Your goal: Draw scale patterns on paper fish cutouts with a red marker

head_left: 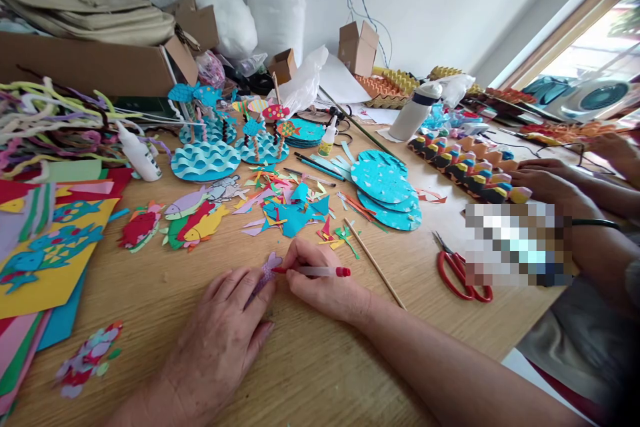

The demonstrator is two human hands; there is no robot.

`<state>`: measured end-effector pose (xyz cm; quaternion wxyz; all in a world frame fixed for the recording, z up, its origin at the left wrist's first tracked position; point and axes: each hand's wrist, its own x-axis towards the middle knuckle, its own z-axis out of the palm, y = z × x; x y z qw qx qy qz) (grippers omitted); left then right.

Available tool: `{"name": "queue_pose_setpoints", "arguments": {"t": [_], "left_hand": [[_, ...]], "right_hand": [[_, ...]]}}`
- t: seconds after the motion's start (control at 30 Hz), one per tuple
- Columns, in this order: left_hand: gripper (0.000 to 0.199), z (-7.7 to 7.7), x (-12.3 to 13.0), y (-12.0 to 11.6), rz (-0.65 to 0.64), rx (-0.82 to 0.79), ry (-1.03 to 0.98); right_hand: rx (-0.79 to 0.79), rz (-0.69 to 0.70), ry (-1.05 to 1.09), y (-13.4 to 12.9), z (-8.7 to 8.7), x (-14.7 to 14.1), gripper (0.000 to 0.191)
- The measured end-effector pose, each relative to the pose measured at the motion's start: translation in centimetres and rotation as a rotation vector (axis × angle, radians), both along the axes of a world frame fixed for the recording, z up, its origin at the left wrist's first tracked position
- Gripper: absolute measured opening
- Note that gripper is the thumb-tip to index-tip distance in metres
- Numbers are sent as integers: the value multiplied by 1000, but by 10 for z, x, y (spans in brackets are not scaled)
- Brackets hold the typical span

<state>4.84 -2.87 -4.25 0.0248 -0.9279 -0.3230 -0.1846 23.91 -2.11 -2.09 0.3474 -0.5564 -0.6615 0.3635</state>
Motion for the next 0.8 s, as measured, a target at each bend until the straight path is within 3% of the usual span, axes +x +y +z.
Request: {"name": "queue_pose_setpoints", "arguments": {"t": [0.33, 0.8], "left_hand": [[40, 1, 0, 1, -18, 22, -17], [42, 2, 1, 0, 2, -6, 3]], "right_hand": [[-14, -26, 14, 0, 7, -1, 9], [35, 20, 29, 0, 2, -3, 10]]}}
